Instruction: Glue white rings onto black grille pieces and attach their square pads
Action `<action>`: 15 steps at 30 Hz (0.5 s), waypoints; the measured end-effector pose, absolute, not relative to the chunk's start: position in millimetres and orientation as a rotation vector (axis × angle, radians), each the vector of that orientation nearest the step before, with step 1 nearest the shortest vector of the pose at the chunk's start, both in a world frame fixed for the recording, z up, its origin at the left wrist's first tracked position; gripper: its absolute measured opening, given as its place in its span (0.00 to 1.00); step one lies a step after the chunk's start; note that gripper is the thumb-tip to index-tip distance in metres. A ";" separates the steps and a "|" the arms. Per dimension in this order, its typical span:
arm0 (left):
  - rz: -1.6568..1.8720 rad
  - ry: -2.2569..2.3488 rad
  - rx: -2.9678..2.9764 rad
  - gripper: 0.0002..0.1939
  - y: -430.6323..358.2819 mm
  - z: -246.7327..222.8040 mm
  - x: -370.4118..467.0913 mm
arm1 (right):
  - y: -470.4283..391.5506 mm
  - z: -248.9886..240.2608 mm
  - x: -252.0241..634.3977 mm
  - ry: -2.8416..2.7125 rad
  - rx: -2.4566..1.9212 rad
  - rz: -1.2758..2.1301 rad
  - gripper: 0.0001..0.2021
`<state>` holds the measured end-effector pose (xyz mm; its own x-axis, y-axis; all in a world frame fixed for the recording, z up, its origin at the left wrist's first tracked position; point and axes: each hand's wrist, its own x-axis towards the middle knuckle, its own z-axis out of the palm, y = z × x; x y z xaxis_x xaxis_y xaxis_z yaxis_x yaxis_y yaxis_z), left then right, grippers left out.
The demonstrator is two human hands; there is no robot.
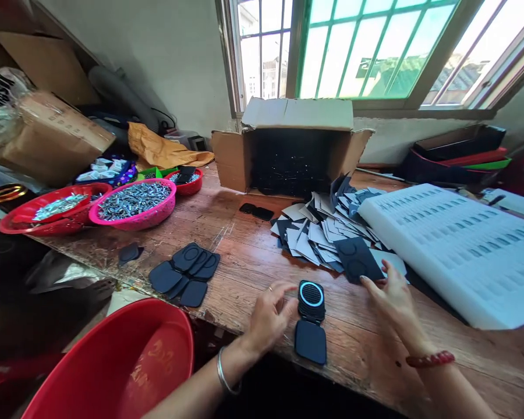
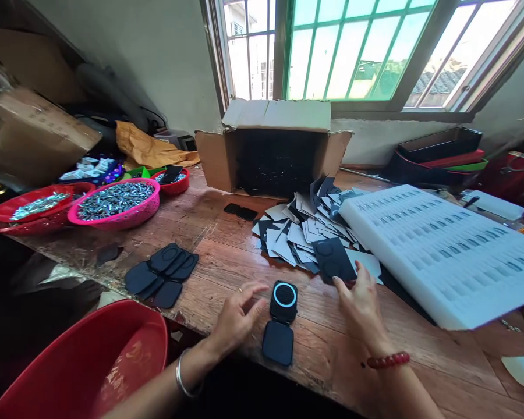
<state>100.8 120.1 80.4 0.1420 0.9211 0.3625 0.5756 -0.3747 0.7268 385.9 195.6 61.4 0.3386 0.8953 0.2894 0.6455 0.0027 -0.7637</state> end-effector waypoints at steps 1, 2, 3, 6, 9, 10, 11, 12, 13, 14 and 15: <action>1.095 1.487 2.051 0.12 135.1 85.8 91.9 | 196.0 56.2 389.2 -1.488 -1.766 0.199 0.35; 1.077 1.528 2.071 0.13 153.4 90.7 81.8 | 195.2 50.8 391.3 -1.568 -1.800 0.092 0.36; 1.061 1.577 2.089 0.14 174.1 94.9 71.2 | 193.5 45.5 392.4 -1.615 -1.828 0.050 0.35; 0.931 1.744 2.154 0.15 242.4 102.2 42.1 | 187.3 31.9 390.7 -1.705 -1.941 -0.008 0.33; 0.715 1.884 2.234 0.15 300.4 104.2 24.3 | 183.9 25.0 384.8 -1.739 -1.978 -0.085 0.30; 0.642 1.920 2.265 0.17 315.4 104.8 21.3 | 183.3 24.6 382.6 -1.746 -1.978 -0.118 0.29; 0.567 1.947 2.297 0.18 328.3 105.5 19.4 | 182.7 25.1 380.3 -1.751 -1.981 -0.146 0.28; 0.492 1.967 2.327 0.19 339.5 106.6 18.5 | 182.2 26.2 378.2 -1.757 -1.988 -0.171 0.26; 0.415 1.979 2.354 0.21 349.6 108.0 18.3 | 181.6 27.9 376.2 -1.765 -1.996 -0.192 0.25; 0.335 1.982 2.374 0.21 358.7 109.6 18.7 | 181.1 29.7 374.5 -1.776 -2.007 -0.209 0.24; 0.255 1.980 2.387 0.21 367.2 111.2 19.4 | 180.7 31.6 373.0 -1.788 -2.020 -0.222 0.23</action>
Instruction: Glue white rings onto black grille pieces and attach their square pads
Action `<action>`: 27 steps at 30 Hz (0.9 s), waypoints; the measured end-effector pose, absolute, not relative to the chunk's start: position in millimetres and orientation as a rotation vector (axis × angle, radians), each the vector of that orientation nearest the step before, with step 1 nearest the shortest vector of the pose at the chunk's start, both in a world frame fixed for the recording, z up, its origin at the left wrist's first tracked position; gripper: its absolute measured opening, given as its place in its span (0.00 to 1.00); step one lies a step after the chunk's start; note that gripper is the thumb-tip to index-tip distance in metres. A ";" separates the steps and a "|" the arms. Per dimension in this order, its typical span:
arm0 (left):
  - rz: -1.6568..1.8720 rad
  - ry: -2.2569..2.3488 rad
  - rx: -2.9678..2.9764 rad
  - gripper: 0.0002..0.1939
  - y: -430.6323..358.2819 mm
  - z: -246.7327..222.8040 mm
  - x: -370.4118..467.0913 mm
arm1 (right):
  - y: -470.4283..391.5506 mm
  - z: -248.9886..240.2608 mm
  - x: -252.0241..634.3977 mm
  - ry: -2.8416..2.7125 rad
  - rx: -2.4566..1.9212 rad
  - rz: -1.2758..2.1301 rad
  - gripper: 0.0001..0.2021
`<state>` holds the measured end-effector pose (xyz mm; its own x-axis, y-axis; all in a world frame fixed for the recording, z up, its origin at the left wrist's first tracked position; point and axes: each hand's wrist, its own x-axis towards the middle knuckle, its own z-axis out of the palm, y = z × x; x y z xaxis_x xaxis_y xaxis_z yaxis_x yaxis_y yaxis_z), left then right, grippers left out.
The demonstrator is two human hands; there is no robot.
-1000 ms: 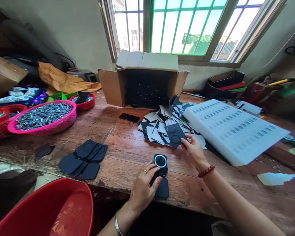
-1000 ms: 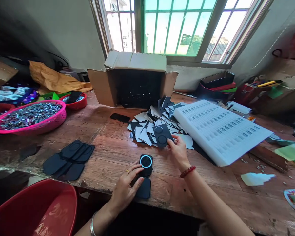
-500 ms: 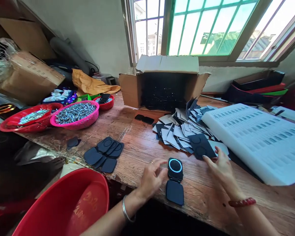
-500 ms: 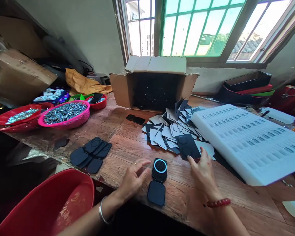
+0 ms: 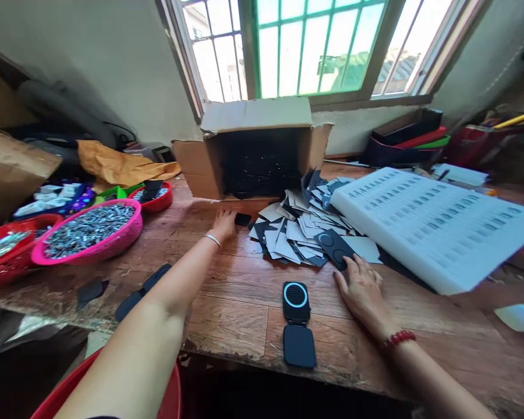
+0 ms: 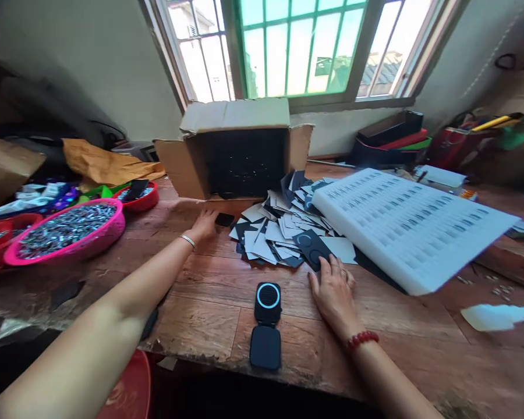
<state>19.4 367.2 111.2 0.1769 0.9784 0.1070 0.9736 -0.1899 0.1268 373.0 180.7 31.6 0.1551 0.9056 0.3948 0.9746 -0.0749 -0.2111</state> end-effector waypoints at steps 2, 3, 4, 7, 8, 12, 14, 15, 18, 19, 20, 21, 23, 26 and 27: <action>0.105 1.966 2.395 0.21 381.7 113.8 21.4 | 180.1 34.4 370.8 -1.808 -2.049 -0.239 0.22; 0.041 1.960 2.392 0.20 387.2 114.6 22.5 | 179.8 35.3 370.0 -1.816 -2.060 -0.246 0.22; -0.013 1.957 2.387 0.20 391.0 115.0 23.7 | 179.7 35.8 369.4 -1.821 -2.067 -0.251 0.21; -0.093 1.975 2.377 0.18 391.8 113.7 26.6 | 179.3 36.2 368.4 -1.830 -2.072 -0.264 0.21; -0.087 1.988 2.375 0.18 388.8 112.6 26.9 | 179.2 36.4 368.1 -1.831 -2.074 -0.264 0.21; 0.041 2.054 2.314 0.19 371.0 109.2 21.4 | 178.6 39.6 366.4 -1.841 -2.094 -0.235 0.21; 0.140 2.085 2.230 0.19 362.8 111.0 14.9 | 178.1 41.8 365.5 -1.849 -2.104 -0.215 0.21; 0.196 2.097 2.174 0.19 359.0 113.1 11.3 | 177.8 42.7 365.0 -1.855 -2.106 -0.207 0.21; 0.386 2.093 1.973 0.18 344.6 123.5 2.7 | 177.2 43.8 364.2 -1.857 -2.107 -0.201 0.22; 0.448 2.063 1.904 0.17 337.4 127.2 1.3 | 177.2 43.6 364.1 -1.856 -2.103 -0.203 0.22; 0.505 2.015 1.838 0.16 328.4 130.5 0.7 | 177.3 43.2 364.1 -1.854 -2.099 -0.206 0.22; 0.554 1.950 1.775 0.15 317.7 132.9 0.9 | 177.5 42.7 364.2 -1.855 -2.095 -0.207 0.23; 0.626 1.793 1.648 0.15 291.9 134.9 3.1 | 178.1 41.9 364.4 -1.860 -2.097 -0.208 0.23; 0.694 1.570 1.466 0.21 248.9 131.7 8.9 | 178.6 42.0 364.6 -1.870 -2.114 -0.208 0.24; 0.712 1.506 1.415 0.23 235.6 129.6 11.2 | 178.5 42.4 364.5 -1.876 -2.119 -0.206 0.24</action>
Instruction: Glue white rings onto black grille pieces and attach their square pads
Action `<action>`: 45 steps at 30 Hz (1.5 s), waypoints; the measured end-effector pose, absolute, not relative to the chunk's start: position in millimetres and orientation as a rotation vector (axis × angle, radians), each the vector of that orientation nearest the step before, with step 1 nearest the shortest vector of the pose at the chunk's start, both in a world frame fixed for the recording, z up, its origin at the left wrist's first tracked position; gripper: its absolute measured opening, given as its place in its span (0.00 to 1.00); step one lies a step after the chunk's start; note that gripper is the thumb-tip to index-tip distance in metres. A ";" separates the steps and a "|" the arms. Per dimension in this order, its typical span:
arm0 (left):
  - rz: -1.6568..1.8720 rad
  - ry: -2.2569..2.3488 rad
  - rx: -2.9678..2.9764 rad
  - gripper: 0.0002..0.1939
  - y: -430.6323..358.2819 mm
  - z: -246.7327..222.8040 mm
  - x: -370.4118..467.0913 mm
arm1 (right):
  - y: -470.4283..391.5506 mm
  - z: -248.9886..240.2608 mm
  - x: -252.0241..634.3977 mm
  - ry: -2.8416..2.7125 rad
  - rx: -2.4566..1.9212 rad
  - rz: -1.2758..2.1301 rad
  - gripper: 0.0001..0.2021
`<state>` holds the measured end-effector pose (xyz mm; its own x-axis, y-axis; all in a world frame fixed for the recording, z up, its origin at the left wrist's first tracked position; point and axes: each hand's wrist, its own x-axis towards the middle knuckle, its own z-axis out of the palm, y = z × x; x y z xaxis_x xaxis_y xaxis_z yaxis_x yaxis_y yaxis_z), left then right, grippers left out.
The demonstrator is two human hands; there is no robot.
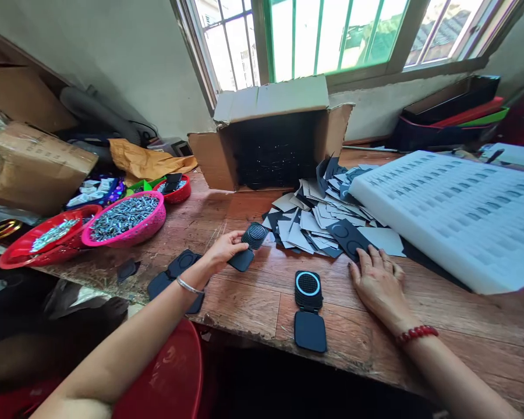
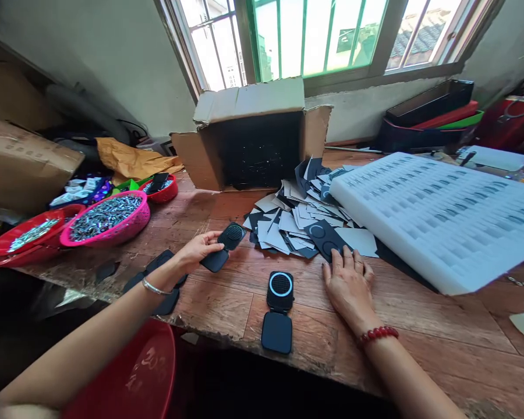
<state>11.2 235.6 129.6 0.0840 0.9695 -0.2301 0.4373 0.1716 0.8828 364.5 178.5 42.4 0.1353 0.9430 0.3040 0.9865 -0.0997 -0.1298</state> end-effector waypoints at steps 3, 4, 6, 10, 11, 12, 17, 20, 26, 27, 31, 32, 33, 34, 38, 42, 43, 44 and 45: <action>0.758 1.373 1.308 0.25 204.4 121.1 19.8 | 177.8 43.5 363.9 -1.887 -2.126 -0.190 0.25; 0.773 1.353 1.290 0.26 197.6 117.5 23.3 | 177.3 43.8 363.6 -1.886 -2.125 -0.183 0.24; 0.813 1.337 1.279 0.29 189.3 109.7 30.8 | 175.7 44.8 363.2 -1.877 -2.106 -0.163 0.23; 0.913 1.376 1.333 0.32 187.3 98.6 42.1 | 172.5 50.3 365.9 -1.746 -2.008 -0.049 0.22; 0.943 1.403 1.351 0.33 187.7 97.7 43.4 | 172.8 52.5 367.7 -1.696 -1.999 -0.020 0.22; 0.979 1.434 1.365 0.34 187.7 97.5 44.1 | 174.1 54.9 369.9 -1.649 -2.002 0.000 0.23; 1.114 1.575 1.651 0.26 171.7 100.8 51.6 | 195.6 66.0 382.9 -1.526 -2.053 0.054 0.28; 1.145 1.514 1.682 0.20 151.3 98.7 65.5 | 214.3 71.8 390.1 -1.474 -2.038 0.171 0.24; 1.145 1.282 1.135 0.19 117.5 95.0 92.6 | 220.8 96.1 390.1 -1.318 -1.836 0.475 0.15; 1.153 1.250 1.056 0.19 114.4 96.0 96.7 | 215.4 100.1 383.7 -1.295 -1.780 0.536 0.16; 1.209 1.046 0.776 0.27 111.0 101.9 115.2 | 178.5 105.2 338.3 -1.259 -1.544 0.802 0.21; 1.205 0.976 0.725 0.31 112.1 103.4 119.5 | 167.9 104.3 325.4 -1.244 -1.473 0.887 0.21; 1.190 0.916 0.687 0.32 113.5 104.6 122.9 | 157.8 103.1 313.5 -1.221 -1.389 0.973 0.21; 1.174 0.880 0.664 0.32 115.1 105.7 125.3 | 148.9 102.2 303.1 -1.227 -1.328 1.009 0.20; 1.179 0.979 0.744 0.18 118.6 108.1 123.4 | 129.2 107.9 279.5 -1.614 -1.225 0.472 0.13; 1.146 1.010 0.981 0.13 116.3 111.8 113.7 | 130.8 124.0 272.0 -2.063 -1.034 0.034 0.13; 1.139 1.004 1.035 0.12 115.4 112.9 111.6 | 132.9 127.4 270.7 -2.125 -0.994 0.050 0.12; 1.134 1.002 1.080 0.11 114.6 113.8 109.8 | 135.0 130.3 269.5 -2.175 -0.964 0.088 0.10; 1.124 1.004 1.109 0.11 113.9 114.6 108.2 | 137.1 132.5 268.6 -2.217 -0.942 0.136 0.09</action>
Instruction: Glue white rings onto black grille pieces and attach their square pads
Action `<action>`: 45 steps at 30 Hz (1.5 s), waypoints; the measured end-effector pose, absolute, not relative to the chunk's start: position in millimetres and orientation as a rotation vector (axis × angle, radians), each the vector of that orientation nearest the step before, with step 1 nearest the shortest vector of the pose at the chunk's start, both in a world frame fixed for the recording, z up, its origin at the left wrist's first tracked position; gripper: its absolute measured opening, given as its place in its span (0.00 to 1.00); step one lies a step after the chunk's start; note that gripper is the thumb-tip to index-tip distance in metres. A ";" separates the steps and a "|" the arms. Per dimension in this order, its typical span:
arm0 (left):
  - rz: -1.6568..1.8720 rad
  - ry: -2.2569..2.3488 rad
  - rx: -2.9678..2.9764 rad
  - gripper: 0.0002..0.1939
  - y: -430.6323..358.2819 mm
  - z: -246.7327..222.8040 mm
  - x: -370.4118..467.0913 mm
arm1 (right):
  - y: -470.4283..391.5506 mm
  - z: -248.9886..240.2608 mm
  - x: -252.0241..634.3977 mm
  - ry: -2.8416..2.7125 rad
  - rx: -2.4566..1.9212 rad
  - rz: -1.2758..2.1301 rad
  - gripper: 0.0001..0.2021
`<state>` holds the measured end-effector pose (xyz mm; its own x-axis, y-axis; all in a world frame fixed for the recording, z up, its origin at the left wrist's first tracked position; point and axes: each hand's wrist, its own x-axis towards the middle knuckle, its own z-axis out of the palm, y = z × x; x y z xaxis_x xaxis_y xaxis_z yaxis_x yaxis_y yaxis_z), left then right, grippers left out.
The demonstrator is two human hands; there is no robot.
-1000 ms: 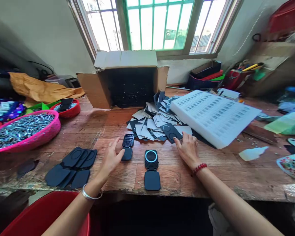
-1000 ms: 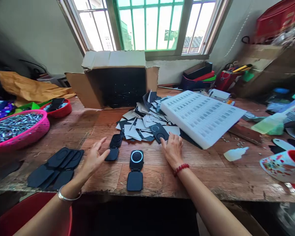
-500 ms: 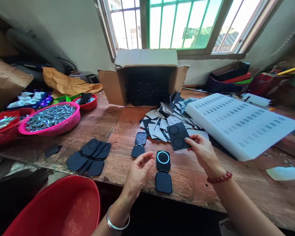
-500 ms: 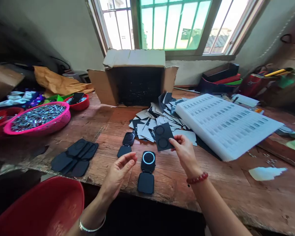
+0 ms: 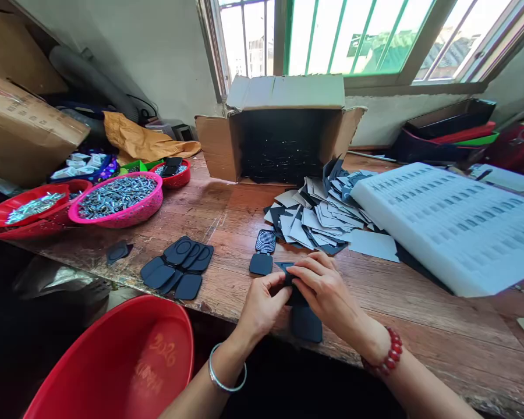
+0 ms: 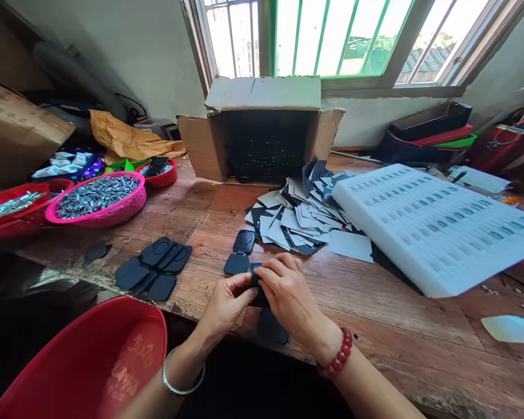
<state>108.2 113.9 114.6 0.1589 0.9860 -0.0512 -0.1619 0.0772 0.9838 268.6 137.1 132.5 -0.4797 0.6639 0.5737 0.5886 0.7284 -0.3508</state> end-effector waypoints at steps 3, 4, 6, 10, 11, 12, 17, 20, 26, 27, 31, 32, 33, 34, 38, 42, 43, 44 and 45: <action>1.086 1.006 1.031 0.17 112.5 115.1 104.2 | 140.4 136.1 267.1 -2.295 -0.908 0.228 0.09; 1.074 1.000 0.955 0.21 112.5 114.9 103.2 | 140.2 136.6 266.8 -2.309 -0.898 0.225 0.09; 1.053 0.992 0.796 0.27 113.0 114.5 101.4 | 138.3 137.2 266.0 -2.323 -0.854 0.187 0.10; 1.018 1.008 0.638 0.27 115.3 116.5 100.6 | 133.3 138.8 264.2 -2.331 -0.763 0.079 0.09; 1.014 1.013 0.625 0.27 115.8 117.7 101.1 | 132.3 139.2 264.2 -2.332 -0.765 0.059 0.09; 1.012 1.018 0.617 0.27 116.3 119.2 101.7 | 131.3 139.6 264.5 -2.337 -0.772 0.041 0.09; 1.034 1.039 0.573 0.27 120.4 123.8 105.1 | 123.1 135.7 269.7 -2.358 -0.707 -0.102 0.09; 1.080 1.062 0.554 0.29 125.9 119.9 103.1 | 110.8 130.2 273.2 -2.323 -0.655 -0.124 0.09; 1.250 1.154 0.628 0.27 139.2 101.9 95.3 | 67.0 151.3 277.4 -2.113 -0.621 0.285 0.10; 1.286 1.169 0.652 0.26 140.4 99.9 96.1 | 60.6 159.0 277.5 -2.042 -0.648 0.385 0.09; 1.327 1.170 0.782 0.22 137.1 100.2 108.4 | 52.4 177.0 267.8 -1.733 -0.842 0.773 0.05; 1.311 1.155 0.818 0.21 134.2 102.2 112.6 | 55.3 175.5 263.0 -1.681 -0.876 0.828 0.04; 1.288 1.132 0.849 0.20 130.6 104.8 116.4 | 59.8 171.6 258.0 -1.658 -0.892 0.828 0.05; 1.264 1.105 0.887 0.19 126.7 107.5 119.5 | 65.5 165.7 253.6 -1.674 -0.908 0.772 0.05; 1.210 1.040 1.123 0.14 112.9 116.9 122.8 | 91.8 137.0 252.1 -1.827 -1.051 0.219 0.12; 1.185 1.077 1.188 0.11 107.0 122.4 119.0 | 106.9 124.8 268.9 -1.890 -1.088 0.171 0.09; 1.168 1.062 1.190 0.11 106.3 124.0 118.2 | 108.0 125.2 272.2 -1.909 -1.079 0.225 0.08; 1.149 1.042 1.199 0.11 105.6 125.9 117.4 | 108.1 126.6 274.3 -1.920 -1.071 0.280 0.06; 1.131 1.029 1.212 0.10 104.9 127.9 116.7 | 107.3 128.8 275.2 -1.925 -1.069 0.335 0.05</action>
